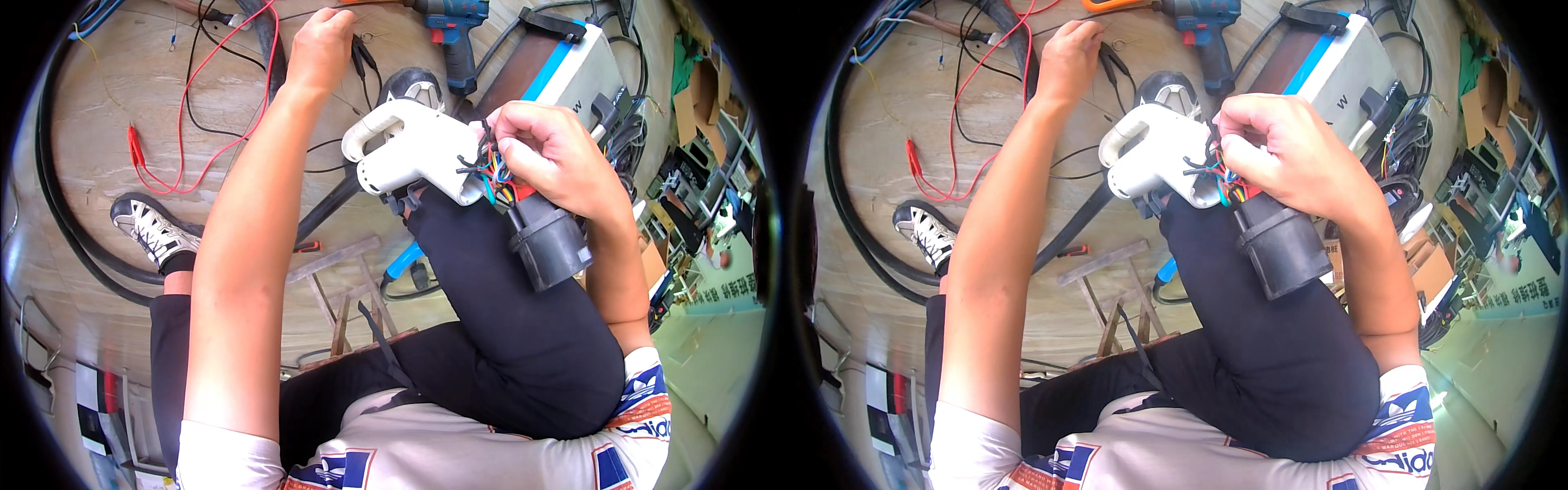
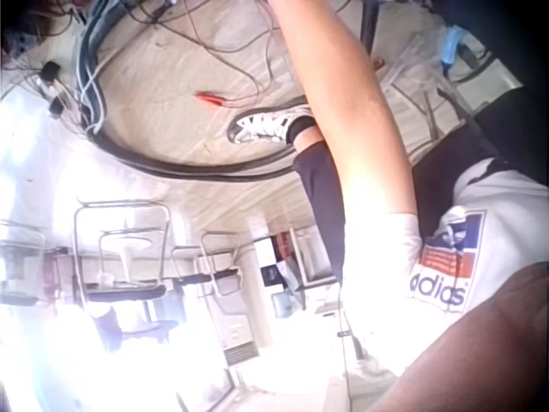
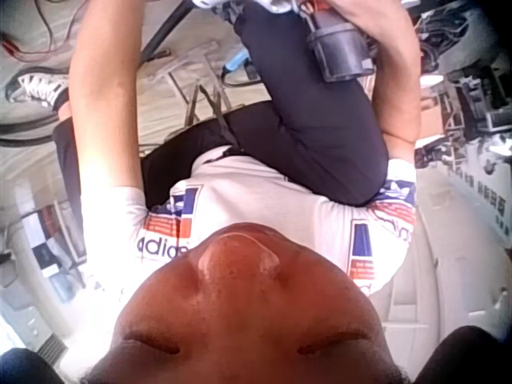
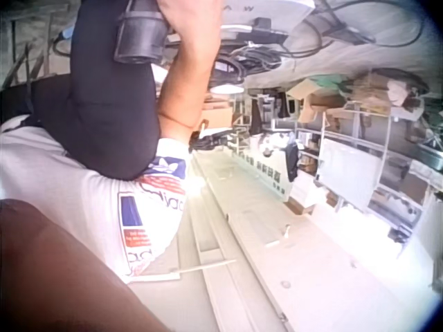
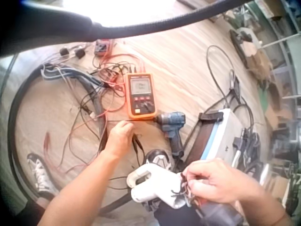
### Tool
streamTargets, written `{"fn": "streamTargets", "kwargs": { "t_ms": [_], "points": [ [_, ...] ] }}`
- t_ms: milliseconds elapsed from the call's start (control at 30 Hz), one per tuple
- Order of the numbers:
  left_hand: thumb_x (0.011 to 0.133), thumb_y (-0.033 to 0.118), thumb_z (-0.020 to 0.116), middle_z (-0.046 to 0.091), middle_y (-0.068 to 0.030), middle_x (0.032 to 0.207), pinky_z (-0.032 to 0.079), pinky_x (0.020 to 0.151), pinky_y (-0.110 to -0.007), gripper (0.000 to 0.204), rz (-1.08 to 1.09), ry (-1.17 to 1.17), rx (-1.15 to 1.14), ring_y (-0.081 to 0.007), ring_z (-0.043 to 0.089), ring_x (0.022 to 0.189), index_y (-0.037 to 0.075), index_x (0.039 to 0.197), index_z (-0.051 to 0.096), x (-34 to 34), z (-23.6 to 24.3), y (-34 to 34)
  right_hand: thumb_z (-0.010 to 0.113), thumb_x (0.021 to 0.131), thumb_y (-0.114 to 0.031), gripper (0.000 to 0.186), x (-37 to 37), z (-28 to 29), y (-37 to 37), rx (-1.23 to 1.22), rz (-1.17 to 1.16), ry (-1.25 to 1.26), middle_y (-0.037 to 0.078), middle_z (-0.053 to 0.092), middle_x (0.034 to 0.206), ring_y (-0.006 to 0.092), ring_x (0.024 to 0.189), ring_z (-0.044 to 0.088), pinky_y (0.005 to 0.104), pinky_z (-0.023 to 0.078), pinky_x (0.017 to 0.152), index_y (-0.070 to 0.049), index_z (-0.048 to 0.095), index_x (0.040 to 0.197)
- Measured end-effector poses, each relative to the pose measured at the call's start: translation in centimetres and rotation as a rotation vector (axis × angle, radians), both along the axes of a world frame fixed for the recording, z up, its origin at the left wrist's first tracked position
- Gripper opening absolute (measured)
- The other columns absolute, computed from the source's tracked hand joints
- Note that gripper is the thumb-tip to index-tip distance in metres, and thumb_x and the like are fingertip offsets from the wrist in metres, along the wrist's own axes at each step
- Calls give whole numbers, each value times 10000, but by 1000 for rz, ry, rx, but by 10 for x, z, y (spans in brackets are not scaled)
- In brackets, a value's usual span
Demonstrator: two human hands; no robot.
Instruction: The person manipulates colored wires inside a large black connector housing, fits a black sleeve over the internal components, and checks readings on a digital multimeter.
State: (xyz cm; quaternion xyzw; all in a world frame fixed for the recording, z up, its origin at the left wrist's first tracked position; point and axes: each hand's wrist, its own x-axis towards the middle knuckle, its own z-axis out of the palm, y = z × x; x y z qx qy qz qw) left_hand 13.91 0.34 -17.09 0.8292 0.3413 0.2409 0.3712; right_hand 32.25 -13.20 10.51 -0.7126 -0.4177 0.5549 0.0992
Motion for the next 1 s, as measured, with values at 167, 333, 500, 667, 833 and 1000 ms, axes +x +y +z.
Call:
{"fn": "streamTargets", "kwargs": {
  "t_ms": [167,333,500,667,833,1000],
  "points": [
    [923,82,677,714,-127,937,568,755,-357,108,124,69,-217,-242,706,848,39,1018,704,-5,3,-2,571,840,-113,168,1,-7,-6,86,-1,23,102,588,717,166,665,554,332,483,645,53,582,867],
    [991,131,637,720,-112,988,600,768,-315,160,316,-72,-1015,-191,708,895,-20,1038,662,-7,15,-3,576,852,-118,170,-1,-4,-4,23,-17,21,102,580,715,166,665,553,334,480,646,52,581,869],
    [994,146,641,704,-121,1055,607,787,-333,204,403,-289,-1331,-204,701,919,-28,1096,612,-18,31,0,576,871,-126,176,1,-3,-6,44,0,17,97,561,710,164,659,540,333,470,635,49,585,881],
    [986,138,647,708,-91,989,575,757,-295,185,286,-192,-1166,-159,679,861,-14,1090,629,-37,66,-1,563,894,-126,173,2,-1,-5,10,-5,19,72,574,719,145,679,548,328,473,635,45,594,897],
    [946,97,679,698,-60,919,516,670,-252,165,-81,-264,-1223,-99,635,744,-14,1069,688,-50,161,-50,554,969,-152,200,7,-9,-20,-66,-229,202,47,666,892,109,824,581,301,491,754,27,607,897],
    [911,28,699,689,-73,921,550,620,-270,133,-62,-227,-992,-116,672,728,-18,1033,728,-47,193,-91,568,986,-169,211,3,-9,-11,-77,-207,238,71,693,1029,108,925,590,292,484,837,18,615,900]
  ]
}}
